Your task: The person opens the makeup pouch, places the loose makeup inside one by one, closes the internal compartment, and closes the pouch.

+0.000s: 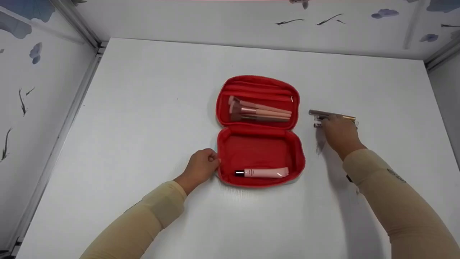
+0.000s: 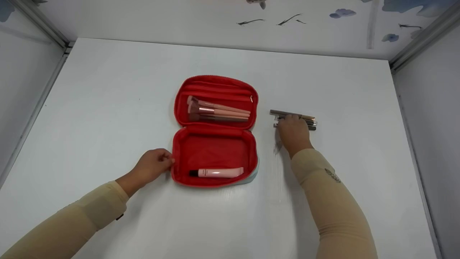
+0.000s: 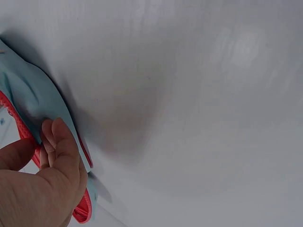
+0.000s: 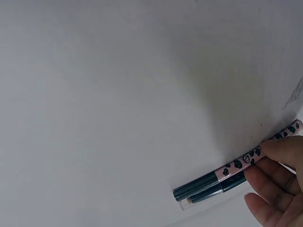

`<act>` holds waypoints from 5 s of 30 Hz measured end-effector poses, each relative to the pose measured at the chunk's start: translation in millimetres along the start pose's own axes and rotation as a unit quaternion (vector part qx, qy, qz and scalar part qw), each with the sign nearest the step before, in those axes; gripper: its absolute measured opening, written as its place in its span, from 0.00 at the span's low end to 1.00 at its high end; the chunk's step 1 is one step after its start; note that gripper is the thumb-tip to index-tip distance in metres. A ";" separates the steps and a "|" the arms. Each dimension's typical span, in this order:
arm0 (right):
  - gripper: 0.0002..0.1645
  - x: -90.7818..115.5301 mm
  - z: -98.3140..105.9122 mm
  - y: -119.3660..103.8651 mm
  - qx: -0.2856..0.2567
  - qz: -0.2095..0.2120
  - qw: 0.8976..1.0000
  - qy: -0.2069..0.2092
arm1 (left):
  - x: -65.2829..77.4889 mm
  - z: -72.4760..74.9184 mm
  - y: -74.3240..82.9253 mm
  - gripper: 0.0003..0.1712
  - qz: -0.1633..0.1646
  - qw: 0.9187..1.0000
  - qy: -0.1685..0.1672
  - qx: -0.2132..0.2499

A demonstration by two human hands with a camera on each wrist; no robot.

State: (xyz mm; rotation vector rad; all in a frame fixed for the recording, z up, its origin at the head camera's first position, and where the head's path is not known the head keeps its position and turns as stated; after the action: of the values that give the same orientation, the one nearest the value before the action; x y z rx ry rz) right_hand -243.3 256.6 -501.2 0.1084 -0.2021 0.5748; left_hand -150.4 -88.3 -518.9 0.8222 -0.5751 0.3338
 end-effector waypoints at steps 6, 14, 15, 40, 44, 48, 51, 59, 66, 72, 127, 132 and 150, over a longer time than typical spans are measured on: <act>0.08 -1.7 0.8 -1.8 -0.015 0.010 1.000 -0.005 | 1.4 0.8 0.8 0.05 0.002 1.000 0.002 0.001; 0.07 -3.2 2.6 -3.2 -0.019 0.005 0.999 -0.025 | 1.9 0.6 -0.1 0.06 0.006 1.000 -0.002 0.008; 0.07 -3.2 2.3 -2.9 -0.019 0.003 0.999 -0.027 | 1.7 0.2 -0.5 0.06 0.007 1.000 -0.003 0.010; 0.12 -1.4 7.5 -3.4 -0.085 -0.008 0.996 0.023 | 2.9 -0.3 -3.2 0.05 0.024 1.000 -0.011 0.013; 0.13 0.2 15.5 -4.9 -0.111 -0.021 0.993 0.040 | 3.1 0.4 -1.4 0.05 0.017 1.000 -0.007 0.010; 0.12 1.2 24.3 -8.7 -0.123 -0.023 0.991 0.055 | 2.7 0.9 0.3 0.04 0.010 1.000 -0.003 0.006; 0.13 1.6 28.4 -12.5 -0.131 -0.024 0.990 0.052 | 2.3 0.8 0.0 0.05 0.011 1.000 -0.003 0.004; 0.14 3.5 39.1 -23.3 -0.149 -0.021 0.988 0.043 | 2.4 0.4 0.0 0.05 0.011 1.000 -0.002 0.001; 0.16 5.9 51.5 -36.1 -0.145 0.000 0.988 0.060 | 2.5 0.4 0.0 0.05 0.010 1.000 -0.003 0.009; 0.16 5.9 59.3 -48.6 -0.133 0.020 0.988 0.072 | 1.8 0.4 -0.9 0.06 0.013 1.000 -0.001 0.007; 0.23 7.8 67.9 -186.1 -0.047 0.257 0.964 0.058 | 4.7 0.4 0.6 0.04 0.010 1.000 -0.004 0.016; 0.23 5.6 68.2 -197.5 -0.030 0.284 0.957 0.058 | 4.4 0.5 0.9 0.04 0.009 1.000 -0.005 0.015; 0.31 -9.0 43.6 -221.5 -0.062 0.296 0.951 -0.061 | 2.9 0.6 0.5 0.05 0.016 1.000 -0.001 0.012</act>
State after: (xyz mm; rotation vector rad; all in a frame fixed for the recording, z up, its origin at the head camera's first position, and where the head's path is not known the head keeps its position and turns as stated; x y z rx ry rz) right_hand -135.9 60.1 -470.7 -0.0428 -0.3967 1.1536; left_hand -148.5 -88.2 -516.5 0.8368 -0.5881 0.3683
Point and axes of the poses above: each hand's wrist, its own x-axis away from the middle knuckle, its own z-axis out of the back of the hand, y = z × x, the point moved 10 cm from there along -x, towards the middle knuckle, and after that the axes turned 15 degrees about z, right-handed, at the moved point
